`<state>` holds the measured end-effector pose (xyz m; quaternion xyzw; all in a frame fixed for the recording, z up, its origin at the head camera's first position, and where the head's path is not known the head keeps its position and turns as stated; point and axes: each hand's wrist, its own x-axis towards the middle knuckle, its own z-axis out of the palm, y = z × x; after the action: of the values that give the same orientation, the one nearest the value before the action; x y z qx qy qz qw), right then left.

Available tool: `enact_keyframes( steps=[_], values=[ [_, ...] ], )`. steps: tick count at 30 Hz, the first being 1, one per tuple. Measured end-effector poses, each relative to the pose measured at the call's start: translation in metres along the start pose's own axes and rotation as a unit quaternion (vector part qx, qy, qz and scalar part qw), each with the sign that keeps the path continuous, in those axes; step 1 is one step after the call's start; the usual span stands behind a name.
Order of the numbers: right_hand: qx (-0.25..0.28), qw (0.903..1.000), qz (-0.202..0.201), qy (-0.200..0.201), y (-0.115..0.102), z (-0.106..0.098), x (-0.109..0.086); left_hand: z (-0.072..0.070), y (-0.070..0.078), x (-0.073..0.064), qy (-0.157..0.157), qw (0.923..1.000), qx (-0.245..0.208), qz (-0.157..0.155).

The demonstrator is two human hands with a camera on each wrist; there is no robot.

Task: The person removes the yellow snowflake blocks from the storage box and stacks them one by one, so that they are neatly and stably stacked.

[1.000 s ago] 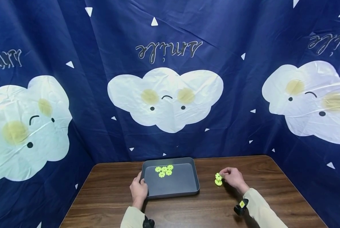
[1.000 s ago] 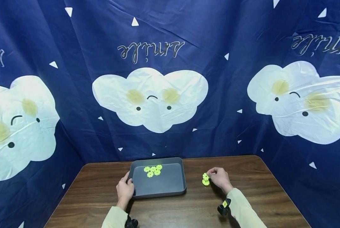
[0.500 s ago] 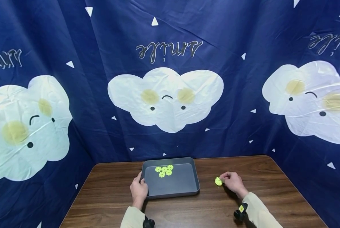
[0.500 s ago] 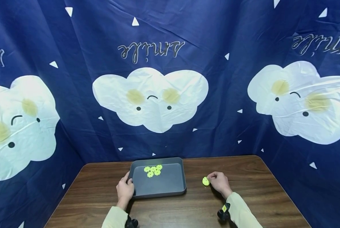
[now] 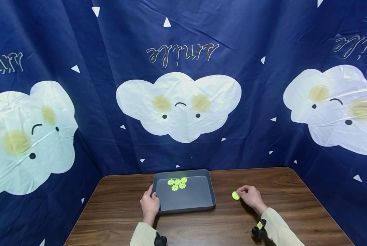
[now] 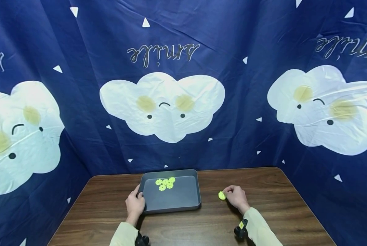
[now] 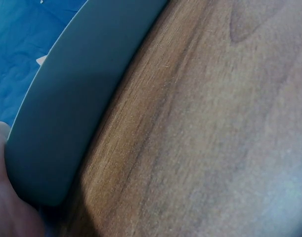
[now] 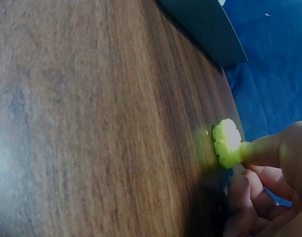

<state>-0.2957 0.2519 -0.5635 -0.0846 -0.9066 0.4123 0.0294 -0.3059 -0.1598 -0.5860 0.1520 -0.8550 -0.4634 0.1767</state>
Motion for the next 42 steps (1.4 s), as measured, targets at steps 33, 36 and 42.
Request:
enact_keyframes(
  steps=[33, 36, 42],
  values=[
    [-0.008, 1.0000, 0.004, -0.002, -0.0004, 0.0012, -0.0003, -0.0010, 0.0021, 0.0000, -0.001, 1.0000, -0.002, -0.005],
    [-0.008, 1.0000, 0.005, -0.001, -0.0005, 0.0013, -0.0003, -0.0013, 0.0020, 0.0002, 0.004, 1.0000, -0.002, 0.000],
    [-0.005, 0.9999, 0.013, 0.003, -0.0020, 0.0002, 0.0010, -0.0011, 0.0024, -0.0004, 0.011, 0.9999, 0.000, 0.007]
  ],
)
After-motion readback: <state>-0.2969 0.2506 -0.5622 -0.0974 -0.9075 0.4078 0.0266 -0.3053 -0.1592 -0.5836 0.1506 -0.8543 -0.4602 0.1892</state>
